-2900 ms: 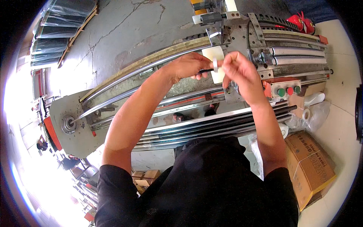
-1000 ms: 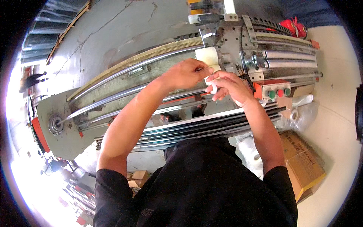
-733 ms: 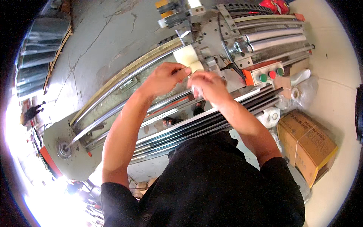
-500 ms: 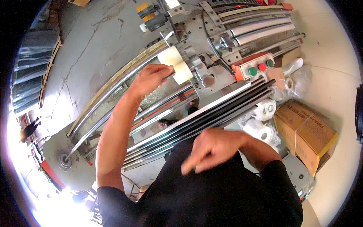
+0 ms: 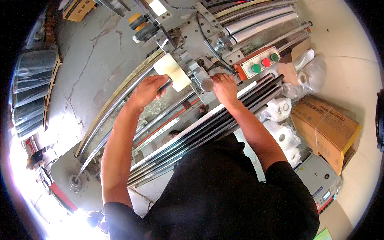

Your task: The person repeatedly picks up long metal rods, aligns them on a machine, and secures them with white plastic connectors. The person stacks the assembled rods on the machine's rack. The task is performed in a workshop with various tools and materials visible.

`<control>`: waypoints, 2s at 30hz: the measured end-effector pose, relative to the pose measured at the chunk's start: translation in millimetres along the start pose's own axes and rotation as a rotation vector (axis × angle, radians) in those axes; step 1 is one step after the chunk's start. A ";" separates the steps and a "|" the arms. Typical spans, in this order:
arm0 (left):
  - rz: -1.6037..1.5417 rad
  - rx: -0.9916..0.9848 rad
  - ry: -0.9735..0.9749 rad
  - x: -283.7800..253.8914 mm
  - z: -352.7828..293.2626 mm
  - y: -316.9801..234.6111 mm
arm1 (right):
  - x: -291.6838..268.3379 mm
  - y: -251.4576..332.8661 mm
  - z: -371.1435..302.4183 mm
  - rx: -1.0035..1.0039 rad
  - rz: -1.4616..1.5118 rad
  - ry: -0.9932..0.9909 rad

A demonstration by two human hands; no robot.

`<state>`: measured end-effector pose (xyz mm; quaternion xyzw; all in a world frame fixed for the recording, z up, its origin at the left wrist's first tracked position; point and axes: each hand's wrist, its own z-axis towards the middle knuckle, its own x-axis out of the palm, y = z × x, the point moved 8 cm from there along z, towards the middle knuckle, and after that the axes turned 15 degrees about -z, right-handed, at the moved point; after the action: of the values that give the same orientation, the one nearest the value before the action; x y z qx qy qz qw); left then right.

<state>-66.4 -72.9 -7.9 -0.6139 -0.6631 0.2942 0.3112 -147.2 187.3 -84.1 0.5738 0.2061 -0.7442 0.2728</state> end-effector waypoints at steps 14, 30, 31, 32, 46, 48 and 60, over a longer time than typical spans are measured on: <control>0.081 0.083 0.026 4.2 3.1 10.1 | -54.4 119.9 -37.3 -0.076 1.165 0.752; 0.305 0.404 -1.107 -222.8 -172.4 105.3 | 14.3 270.5 -9.1 0.624 1.733 0.797; 0.393 0.342 -1.389 -274.1 -222.3 144.6 | 11.5 271.4 -7.8 0.624 1.709 0.781; 0.550 0.146 -1.631 -326.0 -274.0 203.8 | 4.8 275.8 -6.8 0.637 1.713 0.788; -1.346 0.320 -1.157 -385.9 -316.1 408.5 | -24.3 235.7 26.7 0.781 1.548 0.565; -1.437 0.418 -1.146 -361.3 -296.5 385.9 | -23.6 204.1 34.2 0.795 1.581 0.454; -1.592 0.158 -0.914 16.7 -253.4 284.9 | -74.2 -139.6 -82.1 0.920 1.551 0.278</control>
<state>308.6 -33.3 -66.6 0.2225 -0.9263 0.2514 0.1708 -161.7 357.6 -34.3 0.6883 -0.5235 -0.2849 0.4135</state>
